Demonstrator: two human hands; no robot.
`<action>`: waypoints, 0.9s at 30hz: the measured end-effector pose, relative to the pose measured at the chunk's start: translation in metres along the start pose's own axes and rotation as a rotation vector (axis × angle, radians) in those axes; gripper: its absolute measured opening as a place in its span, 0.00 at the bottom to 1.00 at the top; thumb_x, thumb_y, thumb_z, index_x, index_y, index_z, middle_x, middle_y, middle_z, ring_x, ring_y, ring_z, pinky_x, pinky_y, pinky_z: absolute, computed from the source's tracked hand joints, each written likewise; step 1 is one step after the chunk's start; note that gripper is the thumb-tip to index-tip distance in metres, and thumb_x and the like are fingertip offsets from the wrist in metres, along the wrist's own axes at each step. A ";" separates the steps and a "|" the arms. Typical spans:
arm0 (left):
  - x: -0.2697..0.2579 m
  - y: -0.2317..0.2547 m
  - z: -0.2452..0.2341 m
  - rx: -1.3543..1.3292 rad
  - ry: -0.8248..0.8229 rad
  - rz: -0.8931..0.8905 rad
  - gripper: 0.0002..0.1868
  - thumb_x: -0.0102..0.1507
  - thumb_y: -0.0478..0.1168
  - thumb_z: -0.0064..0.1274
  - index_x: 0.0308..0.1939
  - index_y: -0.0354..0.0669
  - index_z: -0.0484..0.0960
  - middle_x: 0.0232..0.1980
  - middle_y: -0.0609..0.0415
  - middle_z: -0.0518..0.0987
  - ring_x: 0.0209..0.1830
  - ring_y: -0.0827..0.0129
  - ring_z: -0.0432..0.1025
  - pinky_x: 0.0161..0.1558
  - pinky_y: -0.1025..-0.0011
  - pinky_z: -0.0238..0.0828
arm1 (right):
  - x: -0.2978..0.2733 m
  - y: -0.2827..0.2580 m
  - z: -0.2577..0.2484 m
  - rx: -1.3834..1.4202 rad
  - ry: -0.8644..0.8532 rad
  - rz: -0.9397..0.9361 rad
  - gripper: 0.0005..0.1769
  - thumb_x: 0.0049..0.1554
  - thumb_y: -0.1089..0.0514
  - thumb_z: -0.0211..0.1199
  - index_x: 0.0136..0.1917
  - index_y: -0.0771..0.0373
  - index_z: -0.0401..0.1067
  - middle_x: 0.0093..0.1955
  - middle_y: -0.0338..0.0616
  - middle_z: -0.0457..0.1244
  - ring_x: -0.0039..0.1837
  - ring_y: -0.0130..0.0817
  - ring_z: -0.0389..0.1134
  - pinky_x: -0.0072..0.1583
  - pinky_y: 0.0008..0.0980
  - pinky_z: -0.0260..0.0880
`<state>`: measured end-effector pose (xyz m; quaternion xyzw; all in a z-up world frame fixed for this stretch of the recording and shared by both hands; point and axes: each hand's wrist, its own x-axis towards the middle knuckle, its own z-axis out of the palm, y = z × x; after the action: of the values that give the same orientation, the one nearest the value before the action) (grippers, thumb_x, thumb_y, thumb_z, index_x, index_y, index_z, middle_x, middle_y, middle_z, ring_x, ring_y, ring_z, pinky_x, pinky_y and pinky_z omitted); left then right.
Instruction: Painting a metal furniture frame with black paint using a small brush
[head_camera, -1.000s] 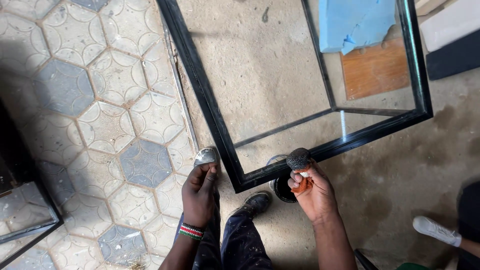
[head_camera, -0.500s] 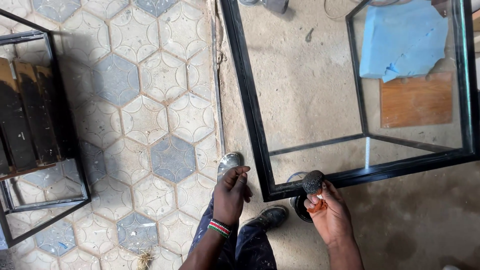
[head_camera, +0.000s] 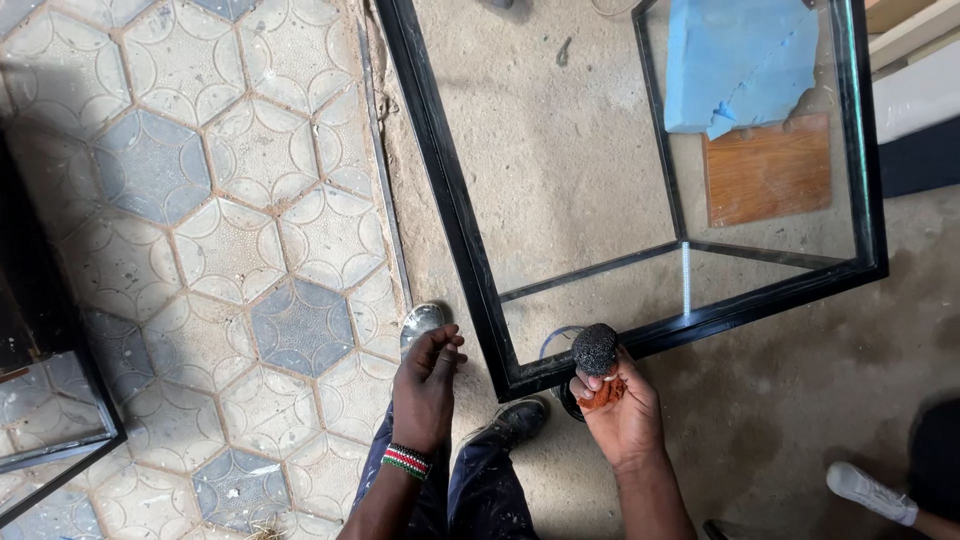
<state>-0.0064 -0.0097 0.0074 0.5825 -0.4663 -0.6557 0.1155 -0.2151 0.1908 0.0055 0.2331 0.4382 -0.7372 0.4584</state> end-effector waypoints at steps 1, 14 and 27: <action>-0.002 0.005 -0.001 0.069 0.017 -0.065 0.18 0.78 0.45 0.55 0.67 0.48 0.93 0.58 0.56 0.94 0.50 0.67 0.89 0.58 0.67 0.84 | -0.004 0.002 -0.002 -0.026 0.033 -0.005 0.08 0.71 0.58 0.64 0.48 0.56 0.74 0.43 0.40 0.64 0.41 0.31 0.61 0.45 0.34 0.59; -0.006 0.016 0.027 -0.029 -0.095 -0.266 0.40 0.82 0.69 0.52 0.80 0.37 0.86 0.72 0.33 0.90 0.75 0.41 0.84 0.72 0.48 0.83 | -0.030 0.001 0.028 -0.136 0.127 -0.120 0.02 0.73 0.55 0.69 0.57 0.50 0.81 0.53 0.42 0.78 0.50 0.37 0.74 0.59 0.40 0.71; -0.016 0.011 0.047 0.285 0.019 -0.155 0.29 0.83 0.61 0.48 0.35 0.45 0.74 0.34 0.63 0.67 0.39 0.72 0.60 0.44 0.59 0.58 | -0.028 0.000 -0.043 -0.299 0.165 -0.193 0.13 0.76 0.58 0.63 0.72 0.57 0.78 0.72 0.48 0.74 0.73 0.46 0.75 0.72 0.55 0.78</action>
<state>-0.0468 0.0177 0.0212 0.6335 -0.5071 -0.5842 -0.0151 -0.2040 0.2407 0.0043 0.1789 0.5992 -0.6829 0.3775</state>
